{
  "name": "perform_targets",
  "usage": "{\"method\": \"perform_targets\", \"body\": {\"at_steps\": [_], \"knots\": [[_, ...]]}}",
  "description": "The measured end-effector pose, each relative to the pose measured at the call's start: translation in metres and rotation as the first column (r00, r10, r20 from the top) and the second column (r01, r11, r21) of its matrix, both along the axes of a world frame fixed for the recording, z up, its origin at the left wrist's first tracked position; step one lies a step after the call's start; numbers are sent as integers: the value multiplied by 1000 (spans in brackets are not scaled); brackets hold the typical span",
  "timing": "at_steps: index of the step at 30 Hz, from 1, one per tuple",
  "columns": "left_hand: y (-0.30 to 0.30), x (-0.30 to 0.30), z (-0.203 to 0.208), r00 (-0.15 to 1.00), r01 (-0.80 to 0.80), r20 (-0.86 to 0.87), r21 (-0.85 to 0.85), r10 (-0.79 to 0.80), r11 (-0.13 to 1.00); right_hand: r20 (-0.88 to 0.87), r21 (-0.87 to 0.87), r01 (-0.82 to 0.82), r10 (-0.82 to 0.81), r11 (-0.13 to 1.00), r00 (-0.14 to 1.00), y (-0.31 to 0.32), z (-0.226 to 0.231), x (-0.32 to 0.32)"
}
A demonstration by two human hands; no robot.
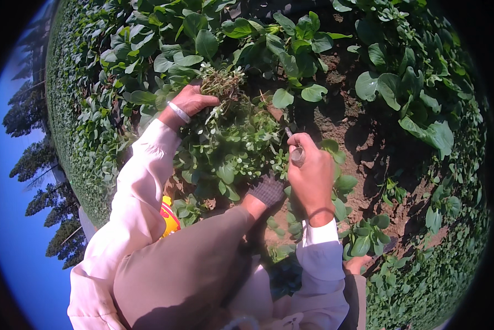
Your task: The person clears weeds from around green plants in a field using a small hand tool and places the pulled weeds into a yellow bucket.
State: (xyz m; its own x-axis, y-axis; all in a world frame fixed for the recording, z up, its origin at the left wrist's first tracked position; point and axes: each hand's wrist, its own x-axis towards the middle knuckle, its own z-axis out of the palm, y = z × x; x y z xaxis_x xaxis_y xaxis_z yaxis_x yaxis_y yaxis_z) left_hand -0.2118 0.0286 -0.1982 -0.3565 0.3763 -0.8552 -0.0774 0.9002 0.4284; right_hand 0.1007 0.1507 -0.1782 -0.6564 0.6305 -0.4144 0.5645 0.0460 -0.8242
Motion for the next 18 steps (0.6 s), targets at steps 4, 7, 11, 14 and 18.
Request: {"method": "perform_targets", "body": {"at_steps": [4,7,11,14,18], "knots": [[16,35,-7,699,582,-533,37,-477,812,22,32,-81,80,996,997,-1,-2,-4],[29,45,-25,572,732,-482,-66,-664,678,76,63,-173,168,983,983,1,9,-7],[38,48,-30,608,614,-532,-155,-589,774,81,158,-208,197,965,977,-7,0,-30],[47,37,-34,750,518,-345,-223,-564,826,69,171,-155,145,973,987,-16,-20,-66],[25,17,-52,839,412,-369,-52,-401,910,4,55,-111,111,992,994,-8,-15,-51]]}}
